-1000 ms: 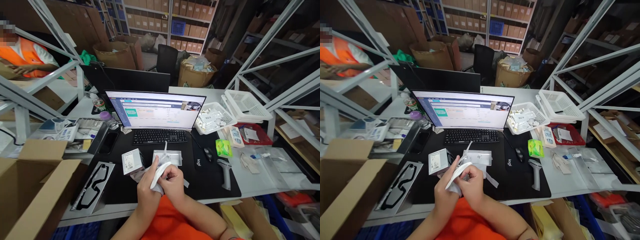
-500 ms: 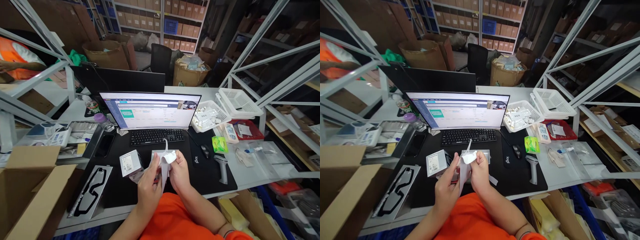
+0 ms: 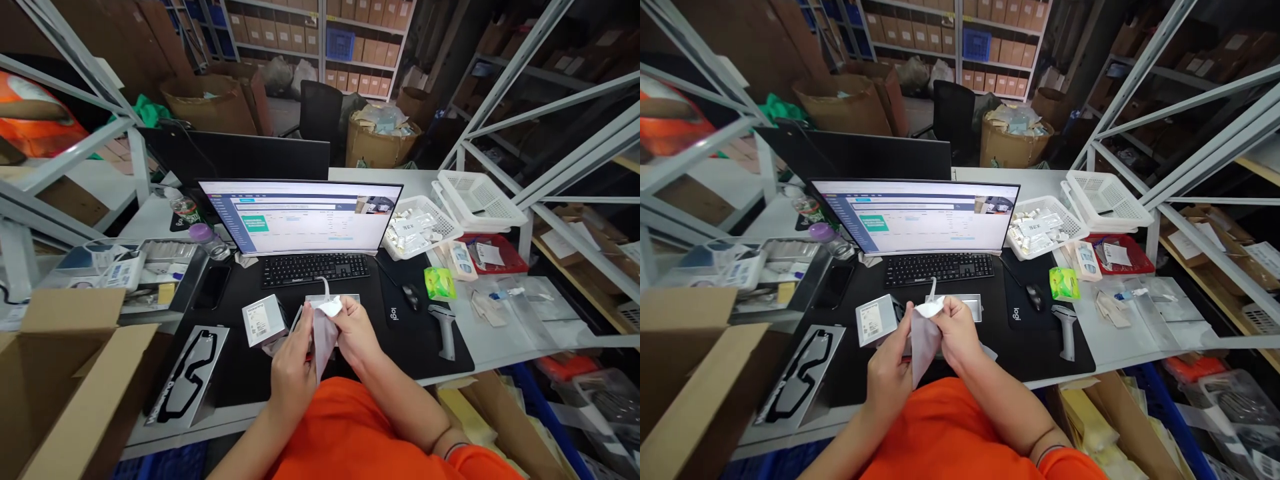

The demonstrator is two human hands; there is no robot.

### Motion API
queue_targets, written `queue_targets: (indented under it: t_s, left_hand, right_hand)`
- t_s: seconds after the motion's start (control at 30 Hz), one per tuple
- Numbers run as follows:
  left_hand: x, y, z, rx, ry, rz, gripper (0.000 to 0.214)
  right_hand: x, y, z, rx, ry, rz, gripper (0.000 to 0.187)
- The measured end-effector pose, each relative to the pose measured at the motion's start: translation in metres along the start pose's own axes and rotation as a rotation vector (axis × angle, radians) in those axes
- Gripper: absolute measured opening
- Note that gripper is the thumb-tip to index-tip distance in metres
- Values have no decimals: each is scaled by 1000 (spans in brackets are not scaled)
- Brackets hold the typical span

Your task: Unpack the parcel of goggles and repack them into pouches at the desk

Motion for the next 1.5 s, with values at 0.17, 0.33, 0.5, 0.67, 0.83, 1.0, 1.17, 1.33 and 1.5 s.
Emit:
queue_targets:
  t_s: [0.17,0.33,0.5,0.67,0.83,1.0,1.17,1.33,1.5]
  left_hand:
    - [-8,3,-5,2,-83,-37,74]
    - [-19,0,-10,-22,-195,-83,70]
    - [-15,-1,-8,-158,-126,-119,70]
    - [-16,-2,-2,-163,-77,-155,67]
    - [-32,-6,2,-64,-228,-145,45]
    - [-54,-22,9,-70,-388,-178,37]
    - [-45,-22,22,-226,-217,-251,44]
    - [-22,-13,29,-303,-36,-221,49]
    - [-3,-12,32,-232,160,-39,39]
  right_hand:
    - [16,-10,-23,140,-146,-174,53]
    - [18,-1,-33,-138,-182,-357,54]
    - [8,-9,-13,-49,72,-21,69]
    - [15,-17,-10,42,161,81,53]
    - [14,-39,1,90,60,37,53]
    - [-40,-95,4,166,-288,-350,51]
    - [-109,-102,-13,-37,-592,-776,45]
    - [-113,-54,-15,-495,-609,-930,43]
    - [-68,-22,-24,-716,-359,-949,37]
Point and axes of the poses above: each hand's wrist, its own z-axis towards the middle knuckle, its own y-axis out of the palm, x = y × z, the point moved 6 cm from there along z, towards the middle knuckle, and after that the axes turned 10 degrees about -y, right-handed, at the moved point
